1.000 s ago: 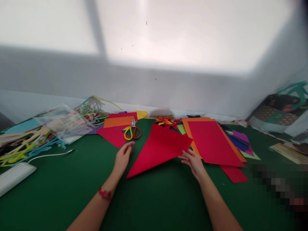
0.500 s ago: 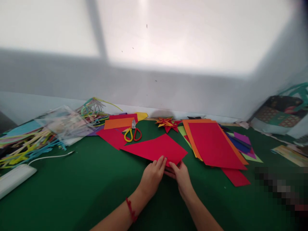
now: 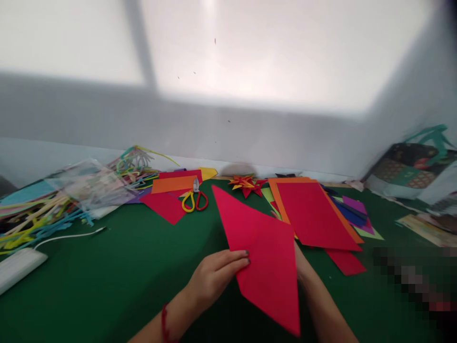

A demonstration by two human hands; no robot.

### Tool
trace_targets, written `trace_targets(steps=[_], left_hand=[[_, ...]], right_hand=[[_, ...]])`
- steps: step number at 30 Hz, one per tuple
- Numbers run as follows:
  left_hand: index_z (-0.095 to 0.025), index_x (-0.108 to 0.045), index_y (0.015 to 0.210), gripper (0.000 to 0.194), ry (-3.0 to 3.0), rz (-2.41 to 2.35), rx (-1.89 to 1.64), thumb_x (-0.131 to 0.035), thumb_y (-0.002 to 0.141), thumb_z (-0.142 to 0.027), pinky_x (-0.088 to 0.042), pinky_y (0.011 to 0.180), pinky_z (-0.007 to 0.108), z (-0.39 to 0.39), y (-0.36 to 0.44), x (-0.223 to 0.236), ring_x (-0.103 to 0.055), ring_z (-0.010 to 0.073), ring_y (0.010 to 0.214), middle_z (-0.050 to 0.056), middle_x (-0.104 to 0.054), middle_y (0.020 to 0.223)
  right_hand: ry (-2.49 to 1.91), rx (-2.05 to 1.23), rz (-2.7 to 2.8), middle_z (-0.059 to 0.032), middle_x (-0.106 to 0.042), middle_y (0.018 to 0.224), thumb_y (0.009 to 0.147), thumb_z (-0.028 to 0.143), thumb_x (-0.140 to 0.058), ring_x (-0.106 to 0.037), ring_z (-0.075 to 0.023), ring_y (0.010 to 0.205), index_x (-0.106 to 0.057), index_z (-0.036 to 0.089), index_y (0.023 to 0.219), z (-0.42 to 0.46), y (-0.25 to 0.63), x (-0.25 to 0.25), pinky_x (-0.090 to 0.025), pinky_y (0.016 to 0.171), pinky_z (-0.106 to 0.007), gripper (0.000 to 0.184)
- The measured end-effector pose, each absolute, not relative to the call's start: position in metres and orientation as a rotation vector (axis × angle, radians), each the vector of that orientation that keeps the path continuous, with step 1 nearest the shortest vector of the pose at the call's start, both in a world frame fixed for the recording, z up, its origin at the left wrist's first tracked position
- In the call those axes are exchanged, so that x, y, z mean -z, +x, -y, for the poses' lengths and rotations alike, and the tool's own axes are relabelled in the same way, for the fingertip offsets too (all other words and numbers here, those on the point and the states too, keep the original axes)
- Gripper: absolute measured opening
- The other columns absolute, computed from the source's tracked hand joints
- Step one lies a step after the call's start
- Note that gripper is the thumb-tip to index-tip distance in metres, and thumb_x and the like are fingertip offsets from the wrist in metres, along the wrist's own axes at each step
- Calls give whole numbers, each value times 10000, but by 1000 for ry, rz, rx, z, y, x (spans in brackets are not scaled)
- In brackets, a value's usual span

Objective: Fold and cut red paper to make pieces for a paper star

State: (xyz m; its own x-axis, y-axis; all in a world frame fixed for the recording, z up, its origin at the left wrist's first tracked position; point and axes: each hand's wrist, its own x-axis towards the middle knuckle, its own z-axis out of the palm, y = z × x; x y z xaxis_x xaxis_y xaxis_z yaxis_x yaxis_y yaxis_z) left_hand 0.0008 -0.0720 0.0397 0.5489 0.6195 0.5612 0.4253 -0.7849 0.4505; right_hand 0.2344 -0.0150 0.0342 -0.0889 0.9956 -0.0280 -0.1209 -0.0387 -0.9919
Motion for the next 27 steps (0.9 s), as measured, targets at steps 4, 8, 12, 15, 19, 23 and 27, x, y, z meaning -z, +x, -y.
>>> trace_targets(steps=[4, 8, 12, 15, 19, 23, 27], left_hand=[[-205, -597, 947, 196, 2185, -799, -919, -451, 829, -151, -428, 866, 270, 59, -18, -47, -547, 138, 976, 47, -595, 1061], [-181, -613, 804, 101, 2046, -816, -833, -519, 791, -216, -444, 821, 283, 35, -37, -32, -570, 158, 932, 62, -608, 1016], [-215, -608, 827, 84, 2202, -939, -655, -550, 766, -212, -277, 983, 404, 21, -53, -13, -431, 194, 1130, 29, -592, 1076], [-236, -587, 897, 145, 2373, -1019, -547, -537, 769, -188, -178, 1021, 440, 23, -59, -8, -377, 189, 1170, 10, -571, 1110], [-208, -539, 1006, 220, 2492, -1015, -532, -445, 815, -152, -307, 958, 372, 34, -59, -10, -443, 171, 1085, 48, -559, 1108], [-204, -498, 1088, 278, 2537, -1038, -542, -377, 845, -144, -376, 872, 350, 41, -55, -9, -477, 186, 1011, 82, -554, 1075], [-205, -516, 1052, 251, 2441, -1132, -531, -379, 845, -163, -407, 810, 316, 44, -56, -9, -500, 187, 931, 91, -545, 1022]], right_hand=[[-969, -1223, 1315, -37, -374, 1323, 739, 313, -563, -565, -238, 969, -234, 394, 1287, 13, 251, -36, -497, 736, -392, 644], [-984, -914, 1940, -24, -439, 1272, 775, 225, -522, -494, -227, 1064, -640, 301, 938, 13, 268, -30, -428, 865, -383, 216], [-1009, -604, 2299, -1, -449, 1262, 811, 144, -438, -421, -198, 1136, -636, 302, 945, 13, 275, -20, -387, 915, -379, 286], [-1059, -535, 2449, 14, -447, 1268, 805, 113, -434, -375, -190, 1178, -606, 311, 1004, 13, 276, -12, -363, 943, -385, 329], [-1091, -576, 2546, 22, -419, 1292, 782, 103, -453, -283, -201, 1236, -518, 332, 1129, 15, 279, 1, -346, 959, -407, 420], [-1078, -581, 2524, 29, -399, 1304, 783, 114, -458, -245, -206, 1251, -533, 348, 1109, 14, 283, 13, -325, 973, -425, 408], [-1052, -630, 2468, 2, -442, 1274, 803, 125, -442, -281, -196, 1237, -569, 312, 1072, 12, 286, 16, -357, 952, -403, 351]])
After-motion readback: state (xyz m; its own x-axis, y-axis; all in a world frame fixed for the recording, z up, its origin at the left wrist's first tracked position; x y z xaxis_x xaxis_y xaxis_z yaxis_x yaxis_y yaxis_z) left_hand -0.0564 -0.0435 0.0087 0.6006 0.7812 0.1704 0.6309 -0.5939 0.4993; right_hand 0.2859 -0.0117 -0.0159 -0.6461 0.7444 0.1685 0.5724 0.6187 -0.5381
